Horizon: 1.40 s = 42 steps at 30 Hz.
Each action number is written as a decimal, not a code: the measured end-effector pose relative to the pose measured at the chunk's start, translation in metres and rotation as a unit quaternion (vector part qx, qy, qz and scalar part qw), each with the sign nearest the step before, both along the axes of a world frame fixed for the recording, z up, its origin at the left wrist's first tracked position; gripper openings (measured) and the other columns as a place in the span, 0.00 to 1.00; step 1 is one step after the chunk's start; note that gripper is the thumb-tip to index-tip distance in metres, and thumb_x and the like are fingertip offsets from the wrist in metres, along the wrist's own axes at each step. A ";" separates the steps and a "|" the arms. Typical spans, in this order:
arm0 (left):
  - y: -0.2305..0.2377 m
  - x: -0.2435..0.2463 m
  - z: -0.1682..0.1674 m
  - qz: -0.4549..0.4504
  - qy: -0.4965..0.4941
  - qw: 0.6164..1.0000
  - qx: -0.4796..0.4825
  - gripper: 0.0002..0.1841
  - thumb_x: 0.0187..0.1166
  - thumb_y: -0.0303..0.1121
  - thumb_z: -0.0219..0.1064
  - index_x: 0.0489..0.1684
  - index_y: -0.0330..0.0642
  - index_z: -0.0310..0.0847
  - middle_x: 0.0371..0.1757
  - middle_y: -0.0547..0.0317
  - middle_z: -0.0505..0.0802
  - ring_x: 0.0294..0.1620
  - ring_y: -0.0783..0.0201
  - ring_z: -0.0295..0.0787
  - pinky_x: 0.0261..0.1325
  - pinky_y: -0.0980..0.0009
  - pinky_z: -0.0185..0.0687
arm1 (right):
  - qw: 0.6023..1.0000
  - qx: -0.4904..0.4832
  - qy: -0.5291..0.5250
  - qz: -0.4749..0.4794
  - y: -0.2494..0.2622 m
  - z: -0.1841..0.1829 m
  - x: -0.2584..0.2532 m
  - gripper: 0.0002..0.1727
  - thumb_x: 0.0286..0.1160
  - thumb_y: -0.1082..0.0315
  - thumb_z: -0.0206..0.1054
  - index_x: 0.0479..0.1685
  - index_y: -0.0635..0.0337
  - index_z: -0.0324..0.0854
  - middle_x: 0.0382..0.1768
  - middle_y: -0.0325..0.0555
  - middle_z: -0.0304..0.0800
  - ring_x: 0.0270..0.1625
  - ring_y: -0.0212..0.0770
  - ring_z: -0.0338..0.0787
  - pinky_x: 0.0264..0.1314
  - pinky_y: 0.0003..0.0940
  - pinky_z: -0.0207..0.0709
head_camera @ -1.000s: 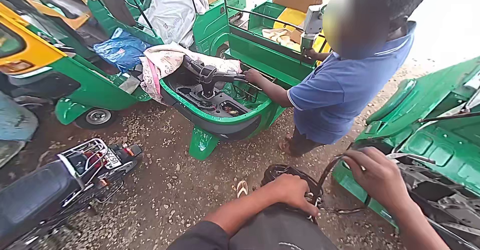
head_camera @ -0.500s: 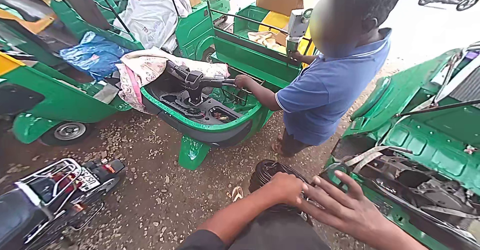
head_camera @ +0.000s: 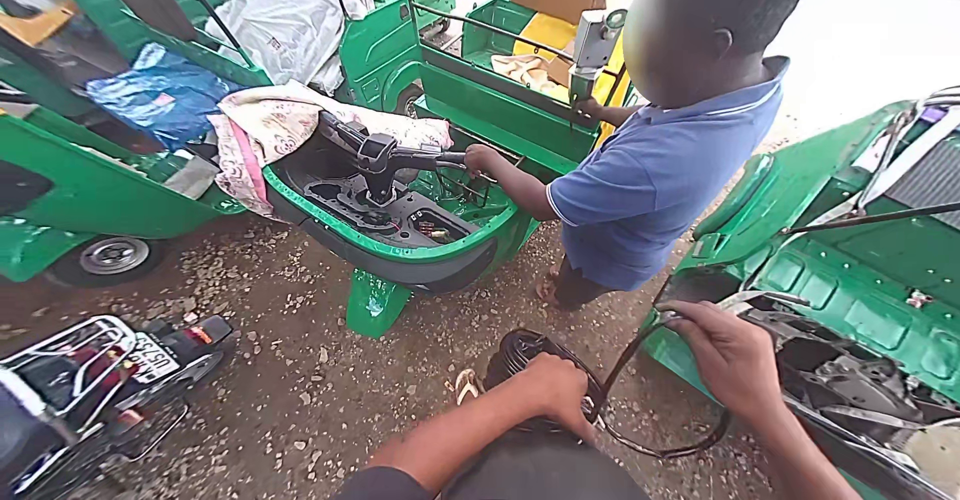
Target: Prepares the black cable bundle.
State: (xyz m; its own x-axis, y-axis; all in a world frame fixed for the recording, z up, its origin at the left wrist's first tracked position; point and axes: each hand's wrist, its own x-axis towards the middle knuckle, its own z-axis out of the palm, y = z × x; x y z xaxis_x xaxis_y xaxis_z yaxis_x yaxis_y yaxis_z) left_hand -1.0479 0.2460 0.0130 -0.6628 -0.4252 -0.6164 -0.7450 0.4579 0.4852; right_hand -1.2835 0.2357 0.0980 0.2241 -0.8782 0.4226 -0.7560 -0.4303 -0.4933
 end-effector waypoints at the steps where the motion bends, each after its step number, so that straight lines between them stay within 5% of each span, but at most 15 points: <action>1: -0.001 0.001 -0.002 0.007 -0.001 1.000 0.004 0.39 0.62 0.73 0.70 0.45 0.40 0.88 0.46 0.42 0.93 0.52 0.40 0.90 0.50 0.34 0.82 | 0.997 -0.014 -0.055 -0.044 -0.007 0.013 -0.012 0.19 0.87 0.56 0.58 0.48 0.56 0.93 0.39 0.39 0.95 0.41 0.25 0.89 0.49 0.26 0.83; 3: -0.003 0.004 -0.006 0.026 0.004 1.000 0.013 0.39 0.62 0.74 0.69 0.44 0.40 0.89 0.45 0.43 0.93 0.51 0.41 0.90 0.50 0.34 0.82 | 0.988 -0.024 -0.114 -0.102 -0.016 0.025 -0.036 0.17 0.86 0.62 0.58 0.48 0.63 0.90 0.38 0.40 0.93 0.34 0.20 0.86 0.41 0.19 0.80; 5: -0.002 0.006 -0.006 0.041 0.003 0.999 0.021 0.39 0.62 0.74 0.69 0.42 0.41 0.89 0.44 0.43 0.93 0.50 0.41 0.90 0.49 0.34 0.82 | 0.988 -0.014 -0.039 -0.146 -0.013 0.024 -0.057 0.17 0.84 0.57 0.61 0.53 0.57 0.91 0.38 0.41 0.93 0.31 0.27 0.87 0.34 0.28 0.82; 7: -0.002 0.003 -0.003 0.041 -0.010 0.999 0.011 0.38 0.63 0.72 0.70 0.42 0.40 0.88 0.45 0.43 0.93 0.51 0.41 0.91 0.49 0.35 0.82 | 0.982 -0.002 0.128 -0.139 0.000 0.022 -0.064 0.25 0.77 0.55 0.65 0.71 0.54 0.84 0.59 0.56 0.90 0.61 0.56 0.89 0.63 0.62 0.78; 9: -0.004 0.003 0.000 0.036 -0.030 0.999 -0.007 0.37 0.63 0.70 0.71 0.42 0.38 0.87 0.47 0.43 0.92 0.51 0.41 0.90 0.48 0.35 0.82 | 0.966 -0.028 0.247 -0.065 0.014 0.013 -0.041 0.32 0.71 0.58 0.68 0.81 0.49 0.76 0.77 0.54 0.80 0.84 0.66 0.71 0.83 0.76 0.53; 13: -0.004 0.000 0.003 0.011 -0.040 0.999 -0.028 0.37 0.61 0.69 0.73 0.40 0.37 0.86 0.45 0.42 0.93 0.49 0.41 0.91 0.47 0.35 0.82 | 0.934 -0.058 0.328 0.131 0.046 -0.046 0.024 0.29 0.75 0.59 0.70 0.78 0.31 0.77 0.82 0.34 0.77 0.89 0.49 0.68 0.86 0.71 0.54; 16: -0.006 0.005 0.005 0.008 -0.037 0.999 -0.023 0.35 0.56 0.69 0.74 0.39 0.41 0.87 0.43 0.45 0.93 0.48 0.42 0.91 0.48 0.35 0.81 | 0.907 -0.018 0.359 0.218 0.045 -0.080 0.038 0.13 0.82 0.61 0.67 0.62 0.47 0.83 0.59 0.39 0.91 0.72 0.46 0.87 0.84 0.63 0.68; 18: -0.008 0.007 0.002 -0.006 -0.041 0.999 -0.027 0.36 0.56 0.71 0.73 0.41 0.42 0.88 0.44 0.45 0.94 0.49 0.42 0.91 0.49 0.34 0.81 | 0.901 0.027 0.346 0.259 0.038 -0.082 0.039 0.06 0.80 0.67 0.66 0.51 0.49 0.82 0.48 0.41 0.90 0.62 0.46 0.90 0.79 0.63 0.72; 23: -0.010 0.014 -0.004 -0.012 -0.048 0.998 -0.026 0.38 0.55 0.72 0.73 0.44 0.42 0.88 0.46 0.45 0.94 0.52 0.42 0.91 0.52 0.34 0.82 | 0.909 -0.010 0.307 0.281 0.038 -0.093 0.035 0.11 0.88 0.62 0.62 0.63 0.45 0.78 0.73 0.40 0.81 0.80 0.45 0.78 0.81 0.52 0.73; 25: -0.010 0.016 -0.004 -0.017 -0.041 0.999 -0.018 0.38 0.56 0.71 0.74 0.41 0.40 0.88 0.44 0.44 0.93 0.50 0.41 0.91 0.51 0.34 0.82 | 0.904 -0.030 0.299 0.303 0.042 -0.096 0.033 0.14 0.87 0.64 0.61 0.66 0.41 0.79 0.72 0.40 0.82 0.81 0.48 0.77 0.80 0.56 0.73; 30: -0.014 0.013 -0.009 -0.025 -0.017 1.000 0.003 0.39 0.57 0.72 0.74 0.42 0.39 0.88 0.45 0.42 0.93 0.52 0.40 0.90 0.55 0.34 0.81 | 0.886 -0.080 0.321 0.326 0.041 -0.101 0.026 0.06 0.86 0.62 0.60 0.49 0.44 0.82 0.53 0.38 0.89 0.69 0.49 0.85 0.69 0.60 0.79; 32: -0.013 0.010 -0.011 -0.037 -0.016 0.999 0.016 0.38 0.58 0.72 0.73 0.43 0.40 0.88 0.45 0.43 0.93 0.51 0.41 0.90 0.54 0.34 0.81 | 0.913 -0.113 0.306 0.245 0.027 -0.087 0.019 0.08 0.85 0.59 0.59 0.43 0.47 0.82 0.45 0.39 0.89 0.60 0.47 0.88 0.64 0.53 0.82; 36: -0.010 0.004 -0.020 -0.051 -0.028 0.997 0.042 0.38 0.62 0.72 0.71 0.44 0.41 0.90 0.45 0.42 0.94 0.52 0.39 0.91 0.54 0.31 0.81 | 0.985 -0.082 0.113 -0.100 -0.013 -0.026 -0.025 0.20 0.85 0.57 0.52 0.35 0.58 0.85 0.35 0.48 0.88 0.45 0.48 0.90 0.48 0.46 0.83; 39: -0.018 0.026 -0.027 0.012 -0.006 0.997 0.072 0.36 0.64 0.72 0.70 0.37 0.40 0.87 0.39 0.43 0.92 0.47 0.41 0.90 0.50 0.32 0.81 | 0.945 -0.049 -0.063 -0.316 -0.003 -0.002 -0.077 0.24 0.86 0.54 0.52 0.34 0.67 0.81 0.24 0.49 0.81 0.27 0.44 0.84 0.31 0.49 0.76; 42: -0.027 0.072 -0.039 0.145 0.110 0.976 0.118 0.34 0.65 0.68 0.73 0.24 0.40 0.82 0.24 0.51 0.85 0.30 0.52 0.84 0.37 0.44 0.80 | 0.875 0.038 -0.209 -0.435 0.039 -0.034 -0.135 0.21 0.89 0.54 0.56 0.42 0.66 0.81 0.24 0.42 0.84 0.22 0.34 0.86 0.29 0.39 0.85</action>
